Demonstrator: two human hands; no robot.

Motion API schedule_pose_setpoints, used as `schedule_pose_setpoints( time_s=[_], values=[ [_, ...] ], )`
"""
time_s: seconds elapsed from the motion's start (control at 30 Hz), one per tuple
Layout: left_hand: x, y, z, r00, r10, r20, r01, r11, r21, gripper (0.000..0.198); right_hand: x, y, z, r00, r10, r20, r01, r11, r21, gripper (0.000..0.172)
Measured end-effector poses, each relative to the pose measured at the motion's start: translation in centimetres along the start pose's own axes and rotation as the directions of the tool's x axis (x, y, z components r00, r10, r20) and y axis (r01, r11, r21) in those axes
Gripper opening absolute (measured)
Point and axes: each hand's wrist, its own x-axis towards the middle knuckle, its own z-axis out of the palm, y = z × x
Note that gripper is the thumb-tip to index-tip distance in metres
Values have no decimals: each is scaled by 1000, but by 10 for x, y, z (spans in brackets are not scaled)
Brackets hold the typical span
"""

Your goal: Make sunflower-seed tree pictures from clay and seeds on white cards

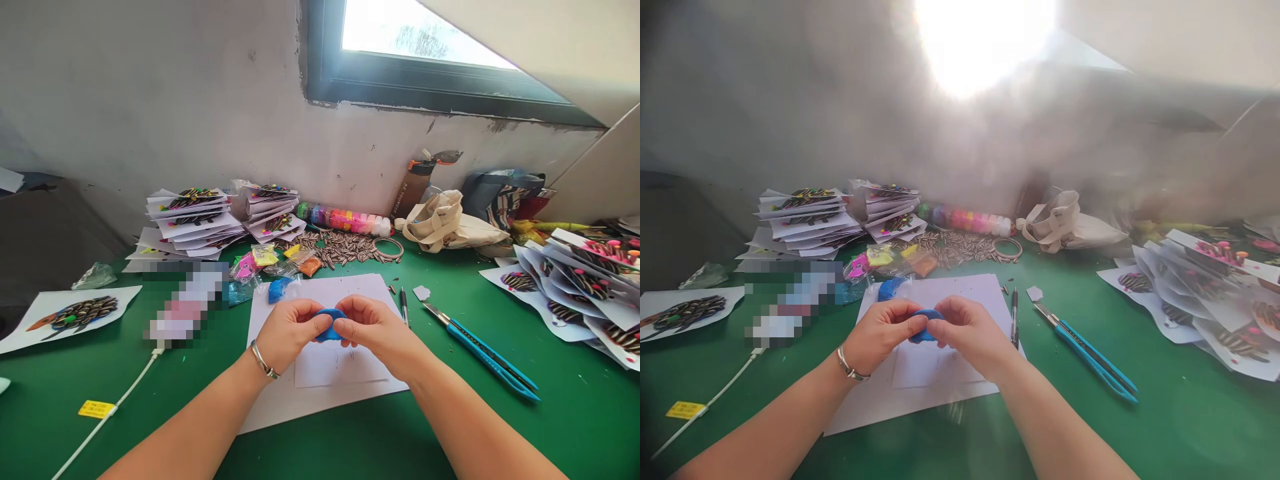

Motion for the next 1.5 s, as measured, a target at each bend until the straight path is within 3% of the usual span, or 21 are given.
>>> schedule_pose_setpoints(
  time_s=[0.27, 0.47, 0.6, 0.77, 1.03, 1.17, 1.3, 1.5],
  values=[
    [-6, 9, 0, 1000, -6, 25, 5, 1000, 20, 30, 0, 5, -4, 1000, -14, -1, 14, 999, -36, 24],
    [-4, 6, 2, 992, -42, 122, 44, 999, -17, 38, -2, -3, 1, 998, -54, -40, 47, 987, -156, 26],
    [-3, 1, 2, 992, -37, 121, 39, 999, -17, 47, 0, -1, 1, 990, -95, -103, 64, 960, -273, 27],
    [-3, 1, 1, 999, -1, 47, -2, 997, 80, 44, -1, 2, 1, 986, -112, -124, 66, 944, -324, 26],
    [-5, 2, 2, 998, 59, 13, -61, 985, 161, 44, 0, 1, 2, 999, 10, -51, -10, 1000, -6, 32],
    [-4, 1, 4, 996, 83, 33, -86, 988, 130, 53, 1, 3, 2, 999, -15, -48, 13, 999, -31, 31],
    [-4, 2, 4, 998, 57, 36, -61, 991, 116, 49, 1, 1, 3, 994, -40, -106, 34, 998, -57, 31],
    [-4, 3, 2, 998, 58, -5, -57, 993, 100, 43, 1, 1, 0, 999, 34, 7, -34, 999, 15, 34]
  ],
)
